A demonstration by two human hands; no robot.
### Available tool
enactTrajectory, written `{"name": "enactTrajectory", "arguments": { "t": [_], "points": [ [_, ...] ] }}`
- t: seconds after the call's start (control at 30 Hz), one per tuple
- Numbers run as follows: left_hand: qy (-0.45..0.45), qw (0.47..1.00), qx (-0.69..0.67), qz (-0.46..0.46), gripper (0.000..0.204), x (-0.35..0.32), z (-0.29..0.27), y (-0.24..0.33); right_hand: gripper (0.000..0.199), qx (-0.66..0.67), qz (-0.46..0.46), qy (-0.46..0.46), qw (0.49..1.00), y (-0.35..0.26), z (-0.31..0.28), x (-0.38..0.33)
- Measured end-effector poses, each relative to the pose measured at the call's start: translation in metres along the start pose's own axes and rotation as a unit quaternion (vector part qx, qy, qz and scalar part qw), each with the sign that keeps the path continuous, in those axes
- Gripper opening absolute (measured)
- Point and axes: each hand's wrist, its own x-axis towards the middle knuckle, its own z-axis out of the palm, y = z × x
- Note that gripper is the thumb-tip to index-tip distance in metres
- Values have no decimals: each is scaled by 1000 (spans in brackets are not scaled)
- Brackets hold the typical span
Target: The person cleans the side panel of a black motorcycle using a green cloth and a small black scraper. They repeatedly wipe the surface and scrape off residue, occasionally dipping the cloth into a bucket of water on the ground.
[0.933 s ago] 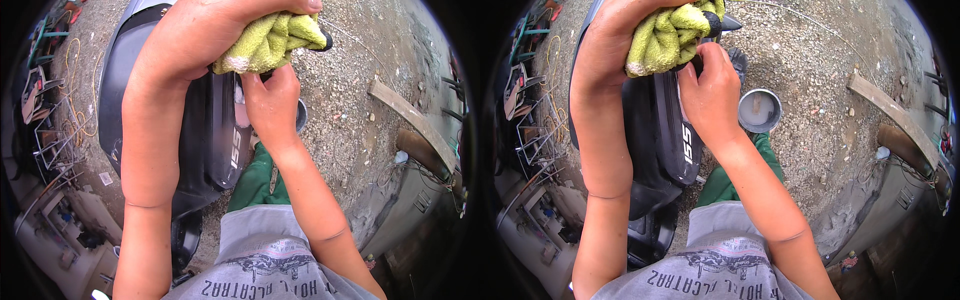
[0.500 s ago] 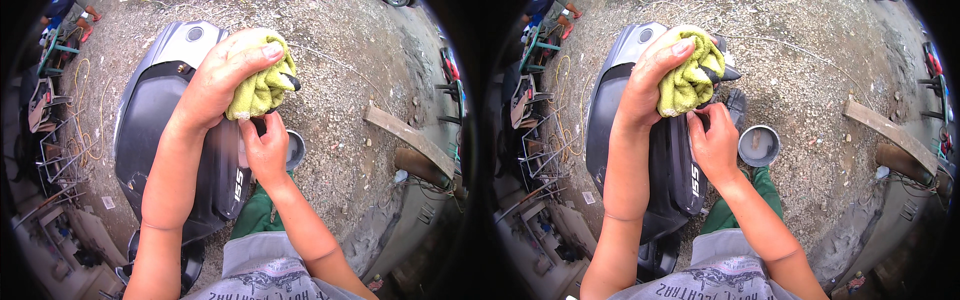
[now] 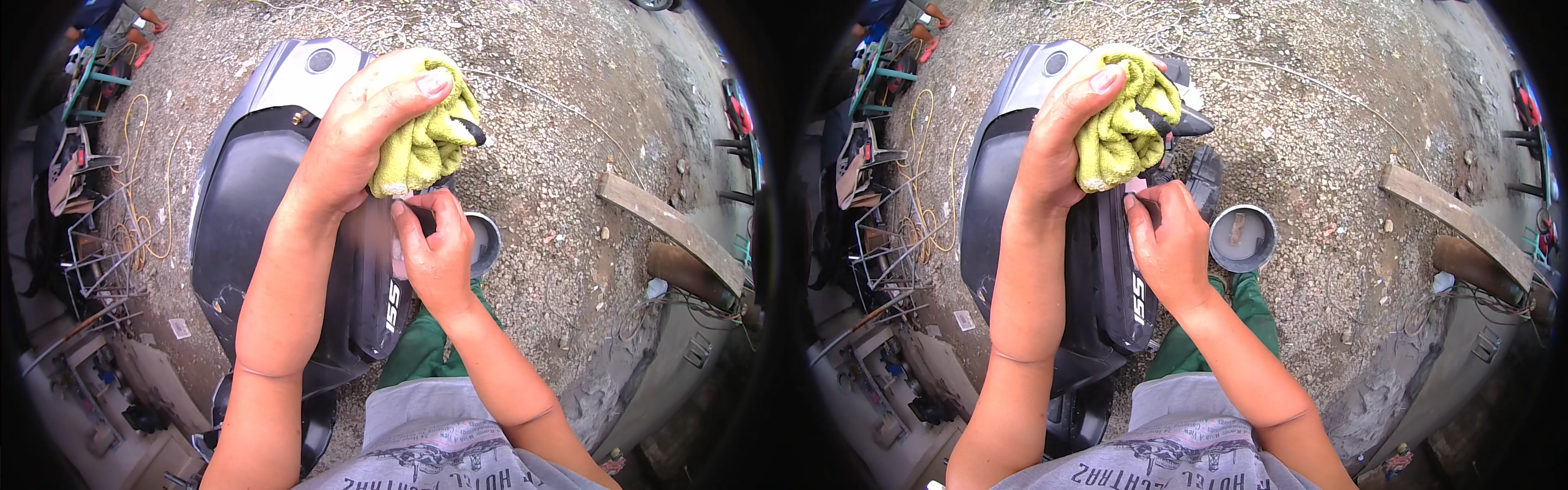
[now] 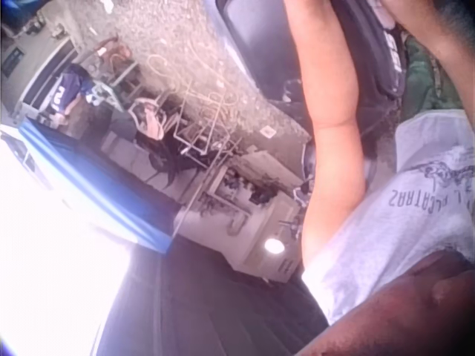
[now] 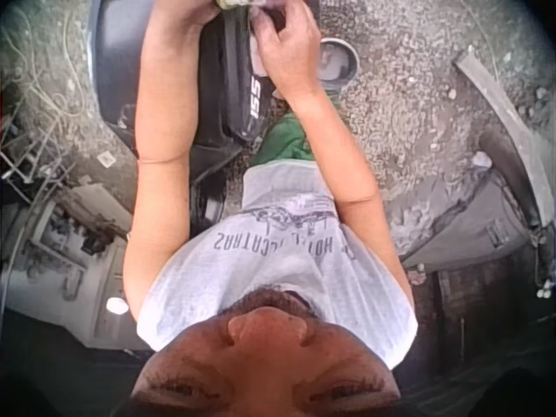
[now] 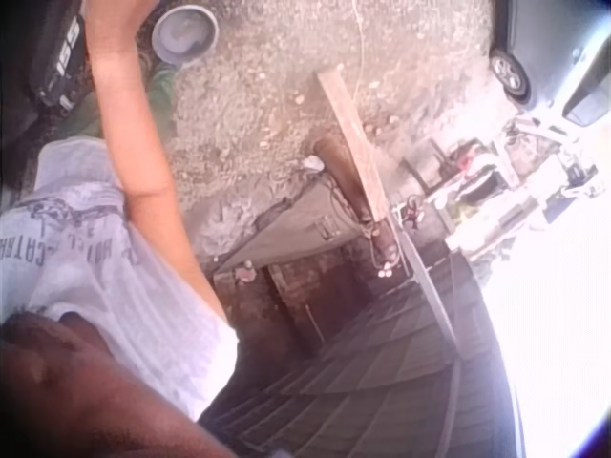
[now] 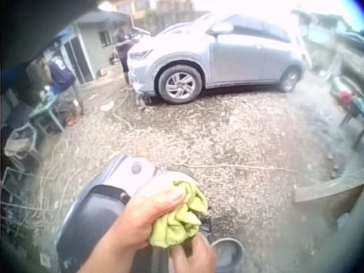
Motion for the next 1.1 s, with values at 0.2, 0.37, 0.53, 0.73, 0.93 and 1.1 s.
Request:
{"name": "enactTrajectory", "arguments": {
  "t": [0.2, 0.37, 0.53, 0.73, 0.93, 1.1],
  "points": [
    [-8, 1000, 8, 14, 46, 3, 5, -4, 17, 59, -44, 47, 996, 16, 3, 26],
    [-8, 1000, 10, 9, 46, 0, 3, -1, 16, 30, -29, 5, 999, 5, -1, 3],
    [-10, 1000, 21, 14, 46, 1, 4, -3, 17, 72, 0, 31, 997, 9, 6, 19],
    [-8, 1000, -29, 5, 35, 0, 6, 1, 17, 59, -37, 28, 997, 12, 5, 18],
    [-9, 999, -35, -3, 34, -1, 7, 2, 17, 23, -23, 7, 999, 3, -1, 8],
    [-17, 999, 25, 13, 44, 3, 4, -6, 18, 84, 21, 30, 996, 10, 6, 27]
  ]
}}
